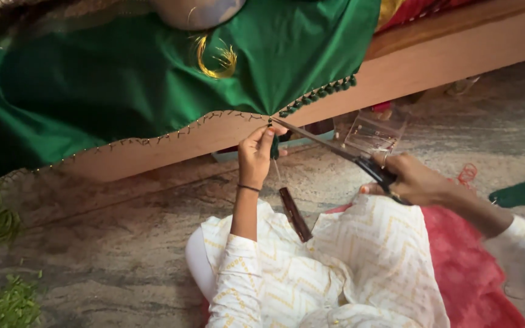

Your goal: Sewing and cutting decorative trim and small beads onto a green fabric.

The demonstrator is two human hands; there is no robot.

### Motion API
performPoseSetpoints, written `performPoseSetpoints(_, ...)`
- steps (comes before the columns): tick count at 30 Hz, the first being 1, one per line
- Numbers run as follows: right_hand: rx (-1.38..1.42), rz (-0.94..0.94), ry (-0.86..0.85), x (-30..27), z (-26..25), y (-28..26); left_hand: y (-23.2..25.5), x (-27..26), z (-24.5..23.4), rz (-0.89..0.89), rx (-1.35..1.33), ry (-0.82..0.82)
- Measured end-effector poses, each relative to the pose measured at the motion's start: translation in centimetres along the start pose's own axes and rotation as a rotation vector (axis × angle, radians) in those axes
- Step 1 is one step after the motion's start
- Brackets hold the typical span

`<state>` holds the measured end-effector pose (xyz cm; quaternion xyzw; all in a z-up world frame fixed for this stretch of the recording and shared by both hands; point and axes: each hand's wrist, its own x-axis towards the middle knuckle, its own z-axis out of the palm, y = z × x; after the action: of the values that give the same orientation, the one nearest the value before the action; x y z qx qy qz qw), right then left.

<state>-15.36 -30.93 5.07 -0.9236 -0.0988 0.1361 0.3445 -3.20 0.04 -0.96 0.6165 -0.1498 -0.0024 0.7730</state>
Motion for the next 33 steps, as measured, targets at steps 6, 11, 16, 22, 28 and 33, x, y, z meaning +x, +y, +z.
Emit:
performPoseSetpoints(6,-0.224,0.013,-0.008,-0.2,-3.4,-3.1,2.8,-1.7,1.1,-0.003,0.1,0.035)
performPoseSetpoints(11,-0.334,0.046,-0.068,-0.5,-5.1,-4.5,1.8,-2.4,0.9,-0.071,0.171,0.092)
performPoseSetpoints(16,-0.414,0.018,-0.062,0.5,-6.6,-5.5,1.6,-2.3,1.7,-0.024,0.048,0.145)
performPoseSetpoints(22,-0.471,0.013,-0.087,1.0,-7.8,-8.0,0.8,-2.3,2.1,0.011,0.001,0.189)
performPoseSetpoints(28,-0.51,0.029,-0.123,1.7,-8.2,-8.1,0.3,-2.2,2.1,0.008,0.083,0.232)
performPoseSetpoints(33,-0.584,0.041,-0.175,2.1,-8.7,-8.6,0.4,-2.0,2.3,0.017,-0.04,0.222)
